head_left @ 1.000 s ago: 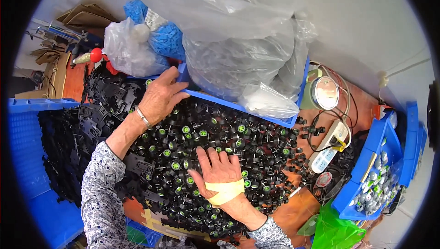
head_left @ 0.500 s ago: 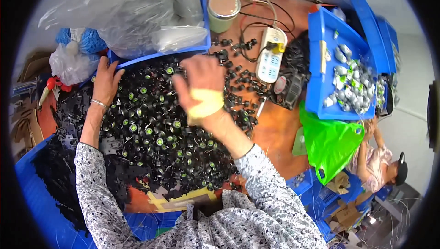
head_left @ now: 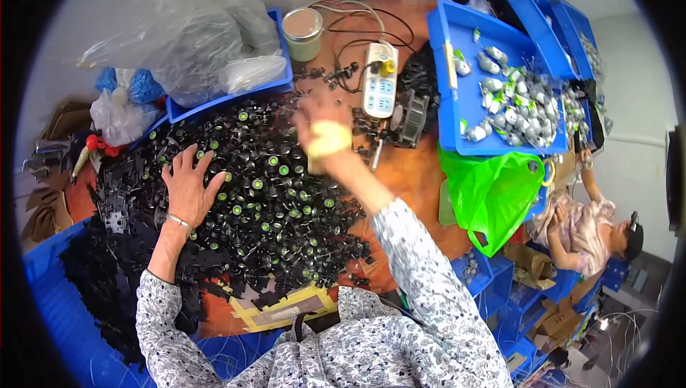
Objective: Assembling small plastic components at a factory workbench by inserting pieces into a frame.
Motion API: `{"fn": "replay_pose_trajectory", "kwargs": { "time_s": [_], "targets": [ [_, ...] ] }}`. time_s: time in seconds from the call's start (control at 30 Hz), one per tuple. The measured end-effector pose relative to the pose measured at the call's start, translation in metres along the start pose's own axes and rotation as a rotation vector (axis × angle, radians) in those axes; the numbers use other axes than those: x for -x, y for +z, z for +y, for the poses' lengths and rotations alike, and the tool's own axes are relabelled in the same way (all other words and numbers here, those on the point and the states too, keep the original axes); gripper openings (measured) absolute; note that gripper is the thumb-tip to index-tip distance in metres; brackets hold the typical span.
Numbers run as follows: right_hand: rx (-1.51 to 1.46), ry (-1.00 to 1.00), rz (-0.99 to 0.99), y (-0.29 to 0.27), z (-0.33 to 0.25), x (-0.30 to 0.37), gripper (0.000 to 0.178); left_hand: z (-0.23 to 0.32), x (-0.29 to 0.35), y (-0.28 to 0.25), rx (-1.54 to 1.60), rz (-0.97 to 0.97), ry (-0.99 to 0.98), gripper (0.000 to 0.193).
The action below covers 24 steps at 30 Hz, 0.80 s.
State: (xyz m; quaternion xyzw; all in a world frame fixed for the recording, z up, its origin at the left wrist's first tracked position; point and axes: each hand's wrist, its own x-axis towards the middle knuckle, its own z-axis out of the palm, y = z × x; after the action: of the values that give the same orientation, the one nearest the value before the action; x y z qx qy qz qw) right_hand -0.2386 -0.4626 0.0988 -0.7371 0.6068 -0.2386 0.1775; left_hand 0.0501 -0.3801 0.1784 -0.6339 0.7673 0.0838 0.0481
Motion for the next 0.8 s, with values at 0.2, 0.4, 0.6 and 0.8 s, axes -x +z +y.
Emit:
{"fn": "replay_pose_trajectory", "kwargs": {
  "time_s": [0.2,0.4,0.6,0.8],
  "targets": [
    [0.349,0.260,-0.108,0.023,0.073,-0.099,0.023,0.044,-0.057,0.022,0.424,0.080,0.298,0.048],
    [0.526,0.281,-0.204,0.078,0.099,-0.122,0.034,0.117,-0.221,0.104,0.306,0.223,0.442,0.064],
    [0.419,0.009,0.415,0.050,0.076,-0.048,0.033,0.116,-0.262,0.158,0.085,-0.056,0.187,0.062],
    [0.153,0.085,0.310,-0.005,0.054,0.036,0.044,0.121,-0.246,0.155,0.129,0.130,0.493,0.067]
  ]
}}
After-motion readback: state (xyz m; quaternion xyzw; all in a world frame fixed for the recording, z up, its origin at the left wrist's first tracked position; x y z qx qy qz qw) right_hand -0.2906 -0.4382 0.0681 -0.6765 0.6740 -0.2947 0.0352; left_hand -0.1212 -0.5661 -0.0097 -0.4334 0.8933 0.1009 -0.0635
